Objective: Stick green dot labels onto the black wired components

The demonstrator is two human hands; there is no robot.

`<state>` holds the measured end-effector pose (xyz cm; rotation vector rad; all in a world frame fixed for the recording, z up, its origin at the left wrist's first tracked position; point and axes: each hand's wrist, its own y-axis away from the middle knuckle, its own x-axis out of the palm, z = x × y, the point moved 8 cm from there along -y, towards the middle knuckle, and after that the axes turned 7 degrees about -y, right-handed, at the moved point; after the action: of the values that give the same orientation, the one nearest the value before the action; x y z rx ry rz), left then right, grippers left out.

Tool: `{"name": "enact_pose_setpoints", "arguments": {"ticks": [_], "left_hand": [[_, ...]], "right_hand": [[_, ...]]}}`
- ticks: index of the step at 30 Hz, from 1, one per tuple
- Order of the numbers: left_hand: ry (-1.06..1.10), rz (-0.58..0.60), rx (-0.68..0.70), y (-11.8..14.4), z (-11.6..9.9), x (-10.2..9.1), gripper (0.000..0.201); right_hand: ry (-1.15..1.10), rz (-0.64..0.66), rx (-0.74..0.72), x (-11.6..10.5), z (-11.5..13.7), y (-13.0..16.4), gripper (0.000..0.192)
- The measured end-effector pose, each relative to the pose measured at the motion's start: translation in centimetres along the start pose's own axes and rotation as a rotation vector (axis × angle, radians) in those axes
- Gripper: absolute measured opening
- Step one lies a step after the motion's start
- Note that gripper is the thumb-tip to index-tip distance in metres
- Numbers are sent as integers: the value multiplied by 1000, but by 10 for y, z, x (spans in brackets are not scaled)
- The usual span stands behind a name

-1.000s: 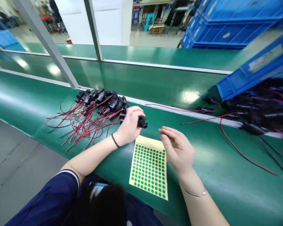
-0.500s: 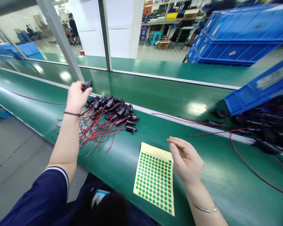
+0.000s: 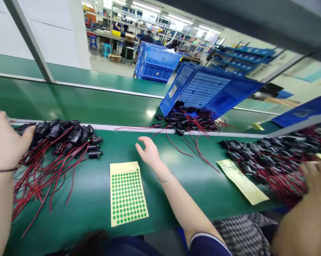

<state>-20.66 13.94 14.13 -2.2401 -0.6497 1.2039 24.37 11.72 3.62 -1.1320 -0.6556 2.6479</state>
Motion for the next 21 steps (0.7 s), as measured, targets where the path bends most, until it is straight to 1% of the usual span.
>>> {"name": "enact_pose_setpoints", "arguments": {"ticks": [1,2,3,4,5,6,7,9,10,12,14,15,18,21], "left_hand": [[-49,-32,21,12,-27,0,59],[-58,-3,85,26,-56,7,62],[-33,66,187,42,-86,21,64],[16,158,309,63,-113,39,61],[62,252,409,84,-135,58,54],[81,357,479,106,-149,78,47],[86,445,524,127,-157,97,40],[110,552,546,156,-158,125,35],[119,584,536,165,-155,135,34],[142,629,501,176,-146,147,32],[167,667,471,179,-141,153,30],[182,684,456,179,-140,154,30],[236,714,406,175,-141,153,29],[299,715,328,166,-139,149,27]], "right_hand": [[119,24,75,-1,-17,-13,28],[241,41,182,-3,-36,-27,33],[287,30,239,-8,-52,-42,35],[316,19,275,-13,-65,-55,36],[343,11,314,-17,-78,-68,36],[362,1,351,-22,-91,-78,37],[376,-5,388,-27,-102,-85,38],[393,-24,467,-38,-123,-94,37],[397,-42,509,-44,-133,-95,37],[397,-88,601,-56,-152,-95,41],[380,-114,688,-65,-169,-95,51],[364,-114,724,-67,-177,-96,52],[306,-108,771,-70,-192,-106,42],[237,-153,733,-71,-189,-123,36]]}}
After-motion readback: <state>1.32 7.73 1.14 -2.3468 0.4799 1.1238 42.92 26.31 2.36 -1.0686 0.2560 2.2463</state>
